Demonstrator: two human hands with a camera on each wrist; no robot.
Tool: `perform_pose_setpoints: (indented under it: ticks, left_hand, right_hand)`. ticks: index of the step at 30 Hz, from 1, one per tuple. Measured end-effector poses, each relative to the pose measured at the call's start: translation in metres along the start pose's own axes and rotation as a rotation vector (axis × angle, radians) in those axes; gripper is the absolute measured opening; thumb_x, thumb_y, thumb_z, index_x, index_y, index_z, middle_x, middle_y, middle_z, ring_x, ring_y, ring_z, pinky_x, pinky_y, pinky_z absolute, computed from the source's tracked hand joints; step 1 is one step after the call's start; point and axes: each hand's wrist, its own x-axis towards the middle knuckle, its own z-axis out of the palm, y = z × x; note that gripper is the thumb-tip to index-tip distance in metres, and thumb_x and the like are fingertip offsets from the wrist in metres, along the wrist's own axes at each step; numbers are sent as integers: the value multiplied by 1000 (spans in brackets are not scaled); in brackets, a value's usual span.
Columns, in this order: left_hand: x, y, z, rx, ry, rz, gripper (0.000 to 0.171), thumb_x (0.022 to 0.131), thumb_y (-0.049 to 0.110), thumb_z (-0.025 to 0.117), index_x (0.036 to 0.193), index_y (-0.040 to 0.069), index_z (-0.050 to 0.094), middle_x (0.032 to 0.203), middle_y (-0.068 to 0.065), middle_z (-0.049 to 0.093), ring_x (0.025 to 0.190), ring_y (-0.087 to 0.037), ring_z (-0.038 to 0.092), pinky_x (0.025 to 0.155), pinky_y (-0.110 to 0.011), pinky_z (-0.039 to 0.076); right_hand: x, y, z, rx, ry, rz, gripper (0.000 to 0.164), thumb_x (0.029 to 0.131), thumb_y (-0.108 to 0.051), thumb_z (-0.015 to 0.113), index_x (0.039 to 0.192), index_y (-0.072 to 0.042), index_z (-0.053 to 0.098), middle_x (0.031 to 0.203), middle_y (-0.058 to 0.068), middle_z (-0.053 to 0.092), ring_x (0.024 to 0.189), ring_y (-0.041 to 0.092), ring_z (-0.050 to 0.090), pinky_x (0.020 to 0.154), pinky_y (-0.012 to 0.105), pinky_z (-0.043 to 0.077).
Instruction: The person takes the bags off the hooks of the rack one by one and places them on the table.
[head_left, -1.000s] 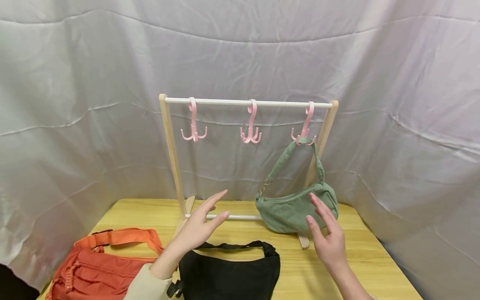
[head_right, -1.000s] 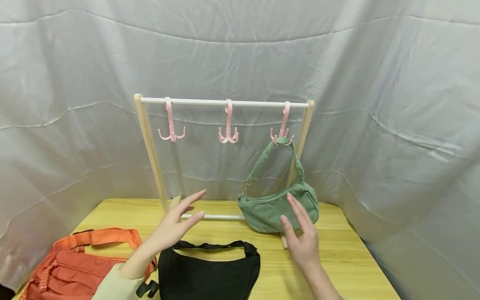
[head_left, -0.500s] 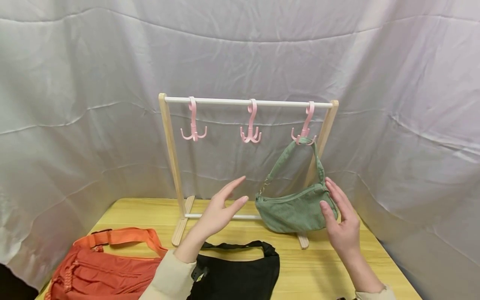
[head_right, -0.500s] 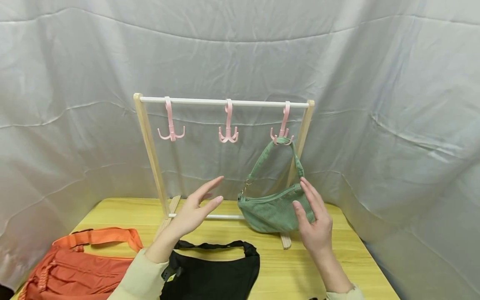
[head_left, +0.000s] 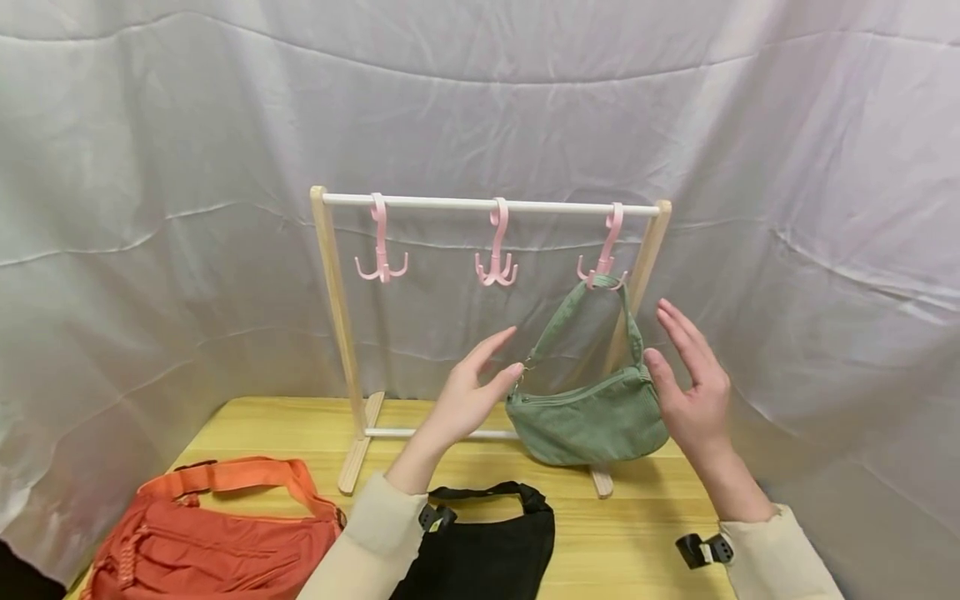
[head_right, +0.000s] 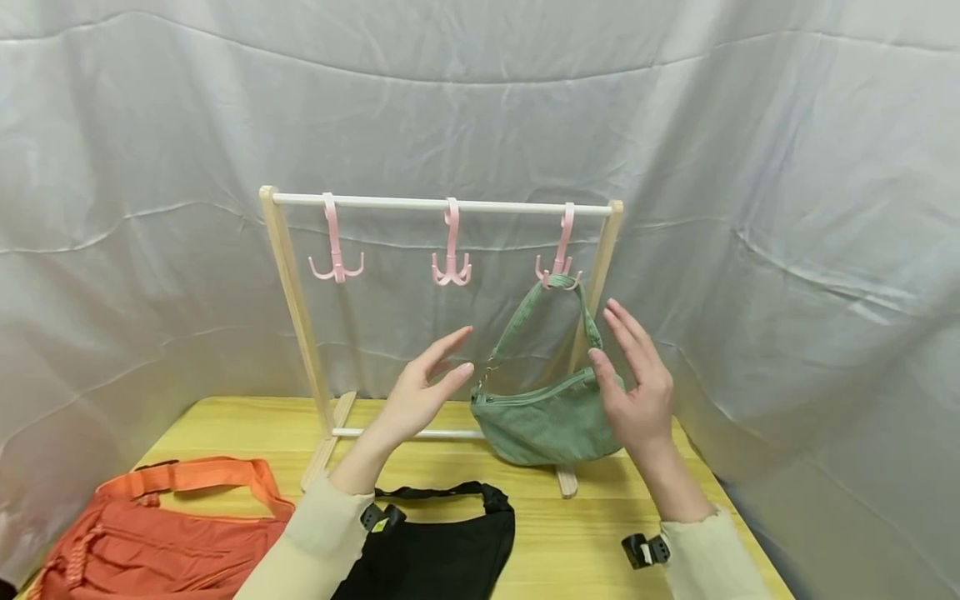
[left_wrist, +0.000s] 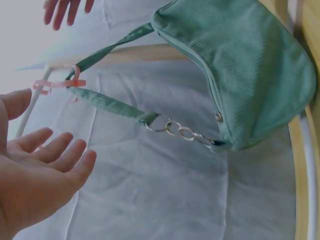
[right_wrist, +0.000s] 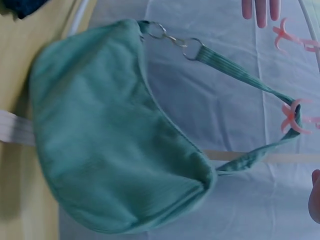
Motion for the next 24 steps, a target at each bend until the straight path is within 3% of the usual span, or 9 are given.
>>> perform_pose_setpoints:
  ticks: [4, 9, 15, 20, 24]
  left_hand:
    - [12, 1, 4, -5, 25, 12, 55, 104, 30, 65, 156, 22, 49, 159, 4, 48, 142, -22, 48, 115, -48, 42]
    - [28, 4, 11, -30, 63, 57, 53, 104, 27, 65, 154, 17, 52, 157, 1, 51, 144, -18, 47, 117, -41, 42]
    - [44, 7, 20, -49, 94, 92, 49, 104, 24, 65, 151, 12, 55, 153, -4, 56, 141, -21, 52, 113, -40, 45]
    - [57, 7, 27, -33, 110, 112, 47, 105, 23, 64, 150, 11, 56, 151, -5, 57, 138, -18, 53, 112, -38, 46]
    - [66, 8, 31, -35, 130, 120, 46, 105, 23, 64, 149, 11, 57, 149, -6, 59, 136, -20, 55, 110, -38, 46]
  right_hand:
    - [17, 3, 1, -23, -21, -17, 39, 100, -7, 66, 133, 13, 62, 139, 32, 59, 136, 32, 56, 116, 29, 41]
    - [35, 4, 3, -57, -47, -25, 41, 94, 4, 66, 134, 13, 62, 141, 30, 59, 134, 40, 56, 117, 29, 40]
    - [53, 11, 6, -75, -74, -31, 47, 87, 14, 67, 134, 13, 62, 142, 30, 59, 132, 49, 54, 117, 27, 38]
    - [64, 39, 8, -94, -77, -60, 48, 88, 10, 70, 135, 8, 64, 145, 22, 60, 134, 42, 55, 118, 28, 38]
    - [74, 59, 10, -108, -92, -72, 45, 93, -4, 73, 137, 0, 66, 148, 11, 60, 137, 32, 56, 117, 29, 39]
